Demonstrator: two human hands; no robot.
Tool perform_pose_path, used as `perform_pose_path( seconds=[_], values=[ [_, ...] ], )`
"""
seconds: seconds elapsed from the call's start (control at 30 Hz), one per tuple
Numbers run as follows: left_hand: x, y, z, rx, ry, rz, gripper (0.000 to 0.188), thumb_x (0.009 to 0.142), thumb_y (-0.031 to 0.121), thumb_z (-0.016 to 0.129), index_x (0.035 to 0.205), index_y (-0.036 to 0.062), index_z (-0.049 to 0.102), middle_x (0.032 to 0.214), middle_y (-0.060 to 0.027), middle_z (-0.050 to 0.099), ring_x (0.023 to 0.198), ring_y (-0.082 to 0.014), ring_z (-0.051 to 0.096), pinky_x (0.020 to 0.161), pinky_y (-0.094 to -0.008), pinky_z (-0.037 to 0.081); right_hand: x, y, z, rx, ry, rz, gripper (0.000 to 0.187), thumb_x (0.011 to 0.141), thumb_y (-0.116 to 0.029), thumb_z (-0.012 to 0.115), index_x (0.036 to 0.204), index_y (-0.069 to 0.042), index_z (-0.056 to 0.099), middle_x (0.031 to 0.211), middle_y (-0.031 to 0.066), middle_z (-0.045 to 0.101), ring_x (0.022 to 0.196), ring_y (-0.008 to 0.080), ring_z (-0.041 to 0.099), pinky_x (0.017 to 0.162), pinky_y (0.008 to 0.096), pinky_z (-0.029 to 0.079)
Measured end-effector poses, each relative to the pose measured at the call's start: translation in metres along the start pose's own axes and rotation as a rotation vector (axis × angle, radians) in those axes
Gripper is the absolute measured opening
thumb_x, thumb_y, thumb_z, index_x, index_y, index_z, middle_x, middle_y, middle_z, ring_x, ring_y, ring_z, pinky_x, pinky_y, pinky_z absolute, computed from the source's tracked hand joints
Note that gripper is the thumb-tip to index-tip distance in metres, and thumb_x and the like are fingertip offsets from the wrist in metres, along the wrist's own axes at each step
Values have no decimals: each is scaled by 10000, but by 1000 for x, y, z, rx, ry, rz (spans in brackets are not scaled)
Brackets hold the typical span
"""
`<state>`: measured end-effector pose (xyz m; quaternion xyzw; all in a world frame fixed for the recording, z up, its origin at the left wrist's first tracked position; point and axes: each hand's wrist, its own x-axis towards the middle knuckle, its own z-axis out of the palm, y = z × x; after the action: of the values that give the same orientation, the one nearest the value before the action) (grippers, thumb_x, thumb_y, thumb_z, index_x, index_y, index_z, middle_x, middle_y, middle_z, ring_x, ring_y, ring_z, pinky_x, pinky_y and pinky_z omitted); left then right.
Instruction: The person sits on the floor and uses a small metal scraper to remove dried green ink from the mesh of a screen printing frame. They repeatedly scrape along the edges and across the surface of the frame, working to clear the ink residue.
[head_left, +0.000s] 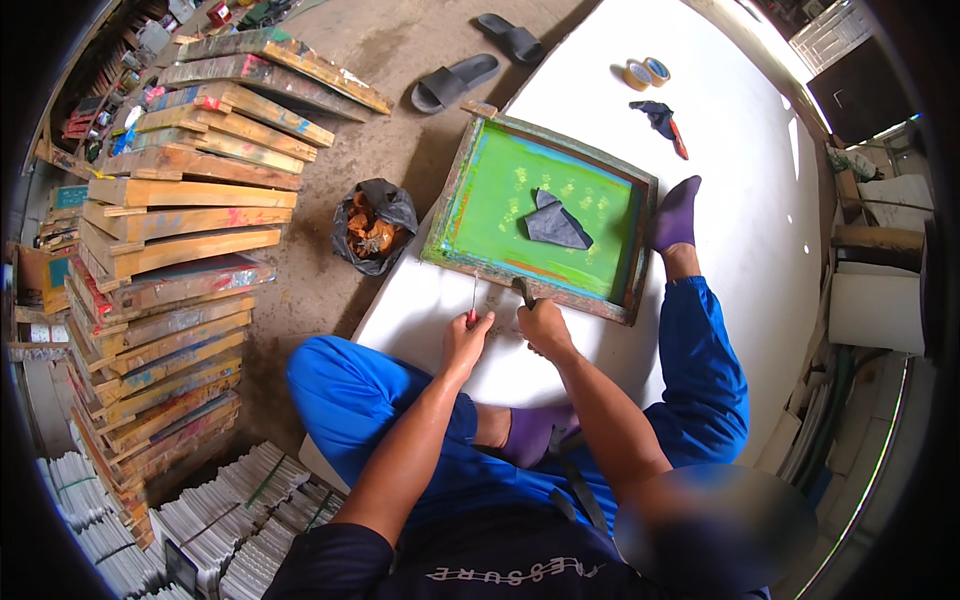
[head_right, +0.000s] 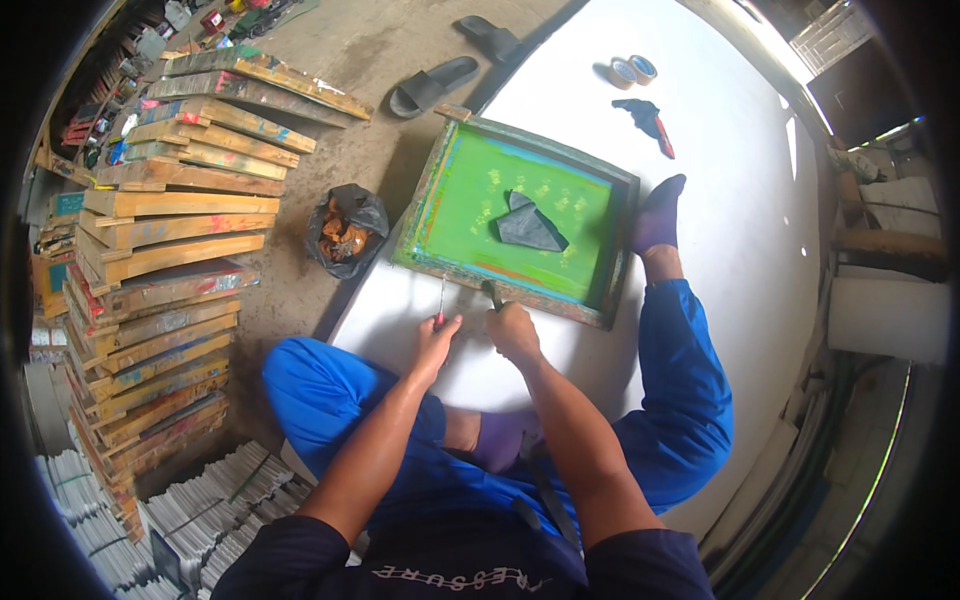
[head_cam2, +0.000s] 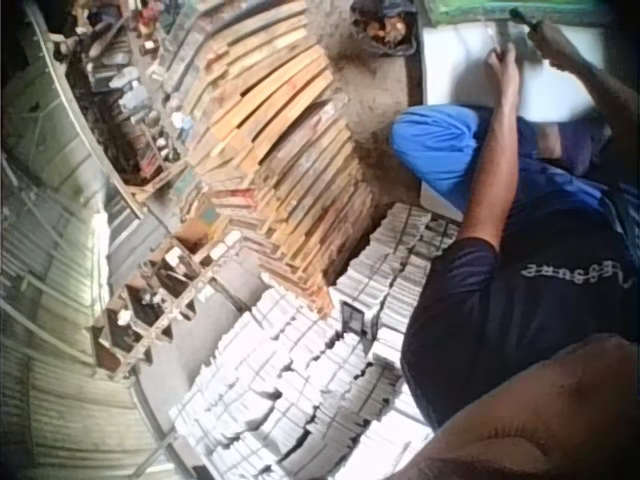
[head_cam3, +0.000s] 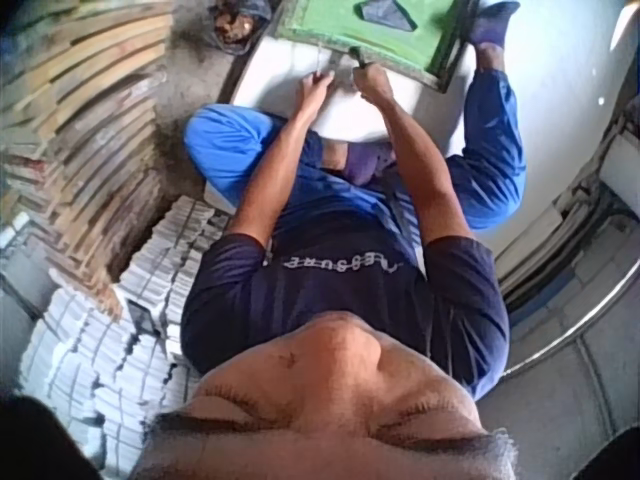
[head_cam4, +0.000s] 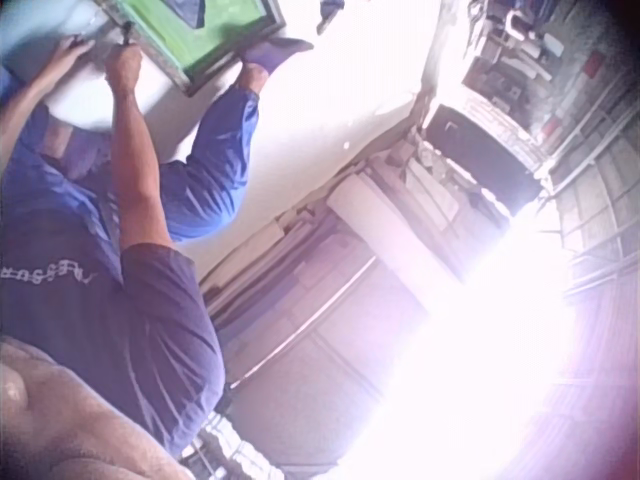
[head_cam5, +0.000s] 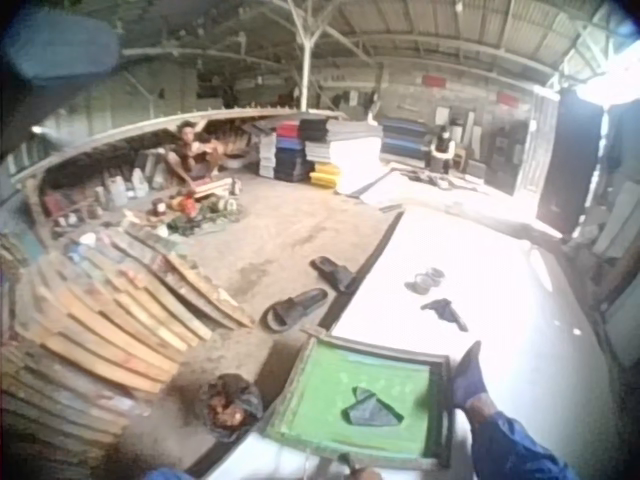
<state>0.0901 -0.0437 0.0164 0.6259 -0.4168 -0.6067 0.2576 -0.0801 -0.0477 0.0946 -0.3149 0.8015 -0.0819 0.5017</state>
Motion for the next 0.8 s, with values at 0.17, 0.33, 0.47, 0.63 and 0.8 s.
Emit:
perform_pose_path(
  seconds=[0.17,0.33,0.47,0.63,0.8],
  values=[
    [-12,28,-3,-121,-87,-104,363,926,355,705,819,23,602,654,-22,564,402,-95,463,358,-276,359,12,26,21,-130,266,-144,393,912,-308,552,1029,48,672,1006,311,690,974,466,670,878,509,526],
    [-11,17,-12,-161,-105,-123,352,937,357,694,899,11,636,714,-33,588,400,-89,460,353,-261,352,12,39,19,-67,183,-221,415,886,-311,545,973,81,652,898,322,682,910,471,670,832,506,511],
    [-13,15,-14,-296,-192,-163,340,941,355,691,905,19,652,794,-50,633,401,-86,455,348,-259,338,-19,48,29,18,-103,-285,375,900,-303,613,882,70,643,675,165,663,565,235,663,564,384,538],
    [-6,2,-21,-365,-220,-238,277,922,310,713,893,40,661,823,-64,657,401,-94,465,354,-270,356,-32,53,45,114,-361,-248,353,929,-261,637,1065,65,643,717,109,665,570,175,654,524,326,535],
    [-3,-2,-22,-290,-128,-229,284,905,296,722,892,19,661,706,-54,631,415,-120,492,374,-290,375,-12,72,51,195,-537,-330,447,955,-252,646,1265,62,574,850,89,662,671,161,678,580,306,545]
  ],
)
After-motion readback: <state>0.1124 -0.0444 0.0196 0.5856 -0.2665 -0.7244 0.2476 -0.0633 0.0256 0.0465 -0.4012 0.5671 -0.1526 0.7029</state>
